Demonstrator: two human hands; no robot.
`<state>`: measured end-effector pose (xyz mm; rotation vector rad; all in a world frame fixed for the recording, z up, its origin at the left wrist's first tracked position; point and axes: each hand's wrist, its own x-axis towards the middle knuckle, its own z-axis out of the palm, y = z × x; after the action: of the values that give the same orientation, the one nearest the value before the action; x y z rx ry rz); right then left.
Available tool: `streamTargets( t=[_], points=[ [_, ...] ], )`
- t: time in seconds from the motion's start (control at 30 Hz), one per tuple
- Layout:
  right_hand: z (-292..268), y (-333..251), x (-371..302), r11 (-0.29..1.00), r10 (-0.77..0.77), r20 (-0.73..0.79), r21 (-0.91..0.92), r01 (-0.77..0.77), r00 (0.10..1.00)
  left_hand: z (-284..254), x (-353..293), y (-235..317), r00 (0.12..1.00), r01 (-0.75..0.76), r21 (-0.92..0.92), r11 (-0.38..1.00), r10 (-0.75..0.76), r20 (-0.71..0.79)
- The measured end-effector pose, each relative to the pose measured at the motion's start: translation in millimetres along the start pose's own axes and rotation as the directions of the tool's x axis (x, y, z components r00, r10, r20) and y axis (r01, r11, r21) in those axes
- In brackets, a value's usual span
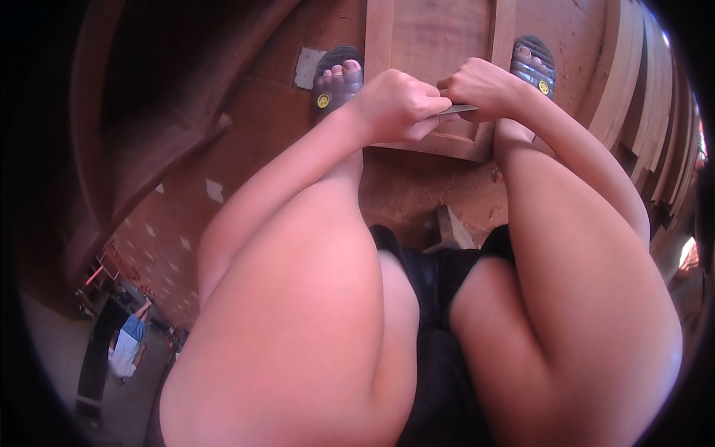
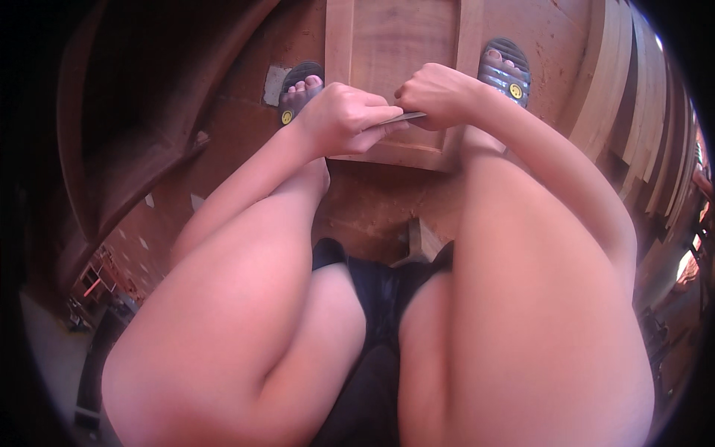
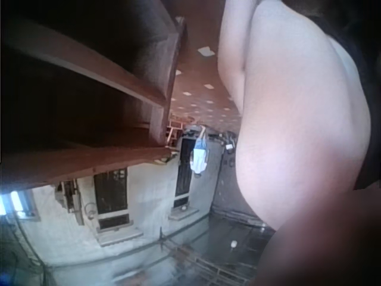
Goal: The person sits on the floor and sands a rectangular wooden panel using a sanding block. They repeatedly rub the sanding block across the surface and edges of the panel, occasionally adjusting their grip and position.
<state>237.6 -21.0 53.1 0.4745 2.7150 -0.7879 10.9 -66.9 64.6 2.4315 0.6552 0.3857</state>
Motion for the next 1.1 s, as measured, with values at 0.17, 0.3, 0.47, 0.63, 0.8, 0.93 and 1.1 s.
streamTargets(
  t=[0.17,0.3,0.47,0.63,0.8,0.93,1.1],
  points=[
    [-9.2,64.0,12.4,0.978,0.157,-0.506,-0.041,-0.205,0.848,-27.6,36.9,-41.3,0.963,0.091,0.143,0.986,-0.050,-0.263],
    [-49.0,58.9,19.3,0.789,0.510,-0.497,-0.056,-0.612,0.702,-33.0,59.7,-88.6,0.943,0.079,0.152,0.985,-0.025,-0.331],
    [4.6,58.6,54.7,0.822,0.435,-0.433,-0.166,-0.544,0.789,5.8,19.6,-102.4,0.958,0.127,0.409,0.904,-0.005,-0.287],
    [16.4,50.3,37.3,0.883,0.372,-0.422,-0.115,-0.456,0.827,12.7,15.9,-76.9,0.961,0.141,0.338,0.930,-0.046,-0.272],
    [23.5,17.6,10.3,0.971,0.207,-0.338,-0.043,-0.235,0.918,9.0,-2.7,-29.4,0.984,0.115,0.178,0.977,-0.087,-0.157],
    [32.9,-6.0,2.3,0.994,0.107,-0.250,0.017,-0.106,0.962,5.0,-16.4,-5.8,0.991,0.118,0.033,0.992,-0.116,-0.063],
    [31.9,-20.8,-1.2,1.000,0.008,-0.125,0.021,-0.006,0.992,-1.4,-18.5,13.7,0.989,0.144,-0.090,0.986,-0.140,0.051]
  ],
)
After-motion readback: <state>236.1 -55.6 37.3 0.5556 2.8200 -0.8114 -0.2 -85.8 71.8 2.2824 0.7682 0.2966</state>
